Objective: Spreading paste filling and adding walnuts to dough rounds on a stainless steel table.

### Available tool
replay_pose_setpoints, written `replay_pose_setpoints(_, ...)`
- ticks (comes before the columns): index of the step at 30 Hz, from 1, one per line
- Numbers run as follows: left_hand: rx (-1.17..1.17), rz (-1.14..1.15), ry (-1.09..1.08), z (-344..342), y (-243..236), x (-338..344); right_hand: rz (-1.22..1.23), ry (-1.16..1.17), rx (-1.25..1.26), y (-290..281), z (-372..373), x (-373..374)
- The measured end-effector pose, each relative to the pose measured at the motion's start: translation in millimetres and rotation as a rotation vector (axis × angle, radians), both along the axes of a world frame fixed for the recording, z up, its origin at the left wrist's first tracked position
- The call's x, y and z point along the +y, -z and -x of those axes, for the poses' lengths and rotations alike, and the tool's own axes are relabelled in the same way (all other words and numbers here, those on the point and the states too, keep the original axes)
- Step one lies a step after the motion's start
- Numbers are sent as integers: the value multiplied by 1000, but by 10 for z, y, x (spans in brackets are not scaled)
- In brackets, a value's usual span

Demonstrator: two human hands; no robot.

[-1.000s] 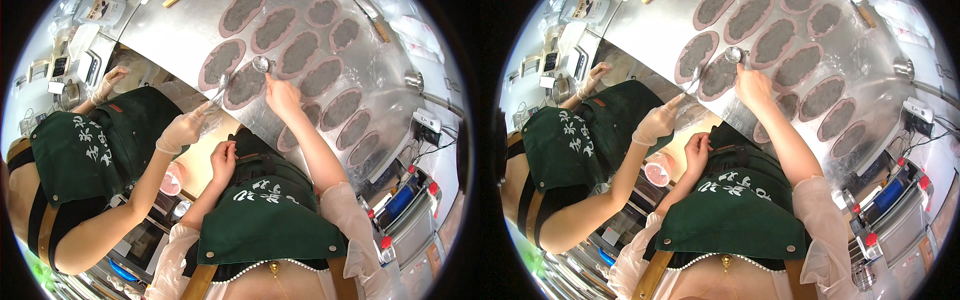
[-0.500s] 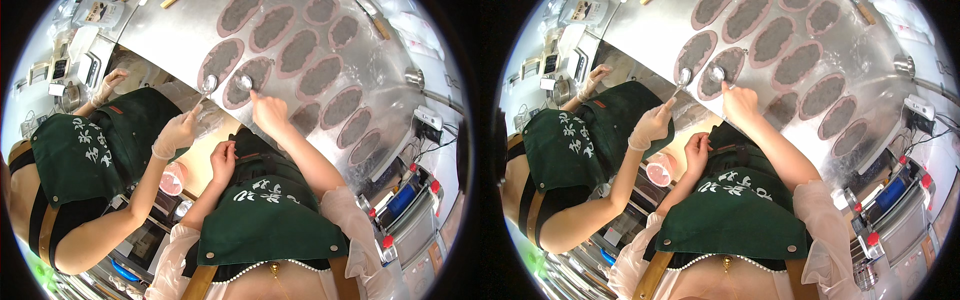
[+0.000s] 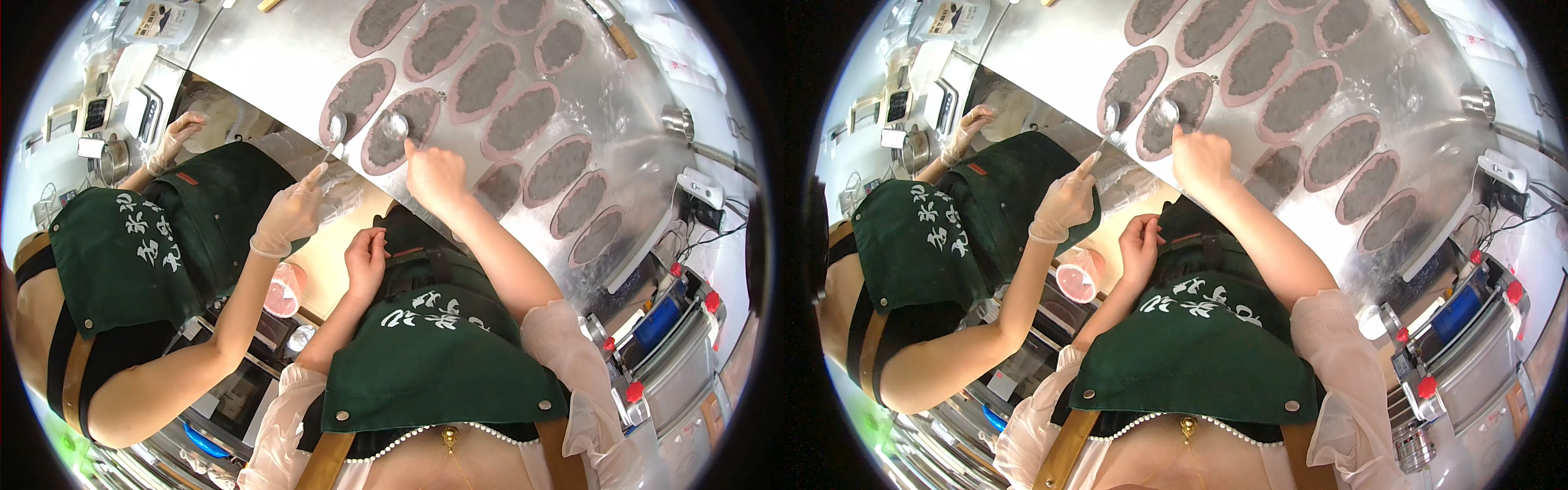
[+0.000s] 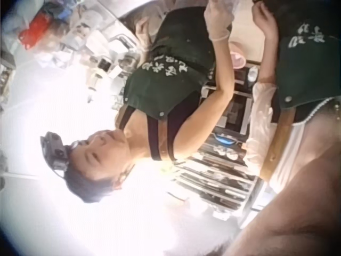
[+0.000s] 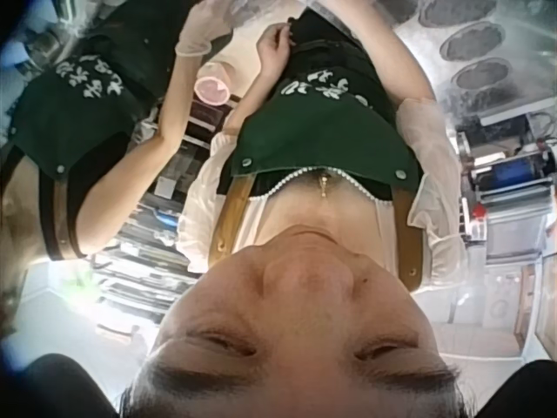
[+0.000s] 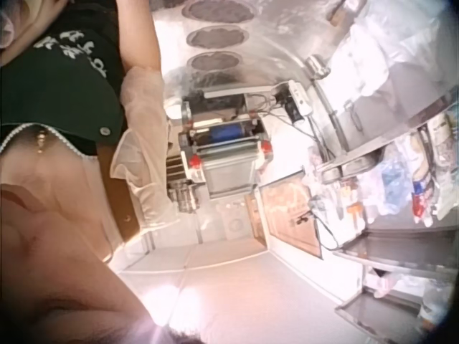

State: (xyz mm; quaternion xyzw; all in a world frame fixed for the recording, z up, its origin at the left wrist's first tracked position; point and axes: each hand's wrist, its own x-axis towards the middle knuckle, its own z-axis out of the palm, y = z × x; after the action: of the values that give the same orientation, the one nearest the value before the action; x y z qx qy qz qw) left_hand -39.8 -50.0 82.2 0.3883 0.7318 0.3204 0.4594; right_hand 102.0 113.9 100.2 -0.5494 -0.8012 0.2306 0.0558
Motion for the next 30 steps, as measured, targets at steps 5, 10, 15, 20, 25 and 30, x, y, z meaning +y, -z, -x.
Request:
replay_pose_setpoints(5,17,-10,5,14,8,8,-35,-9,15,145,14,-62)
replay_pose_setpoints(10,4,-6,-8,16,40,-15,4,-89,56,229,2,-405)
replay_pose_setpoints(15,-7,6,-10,-6,2,0,-83,-121,90,358,-85,-408)
replay_pose_setpoints(20,13,18,2,5,23,-20,-96,-167,150,321,-76,-403)
replay_pose_setpoints(25,7,-6,-6,-25,-6,0,-29,-157,88,340,-15,-332)
replay_pose_setpoints(30,14,13,-7,-18,7,-22,-67,-168,162,344,-136,-403)
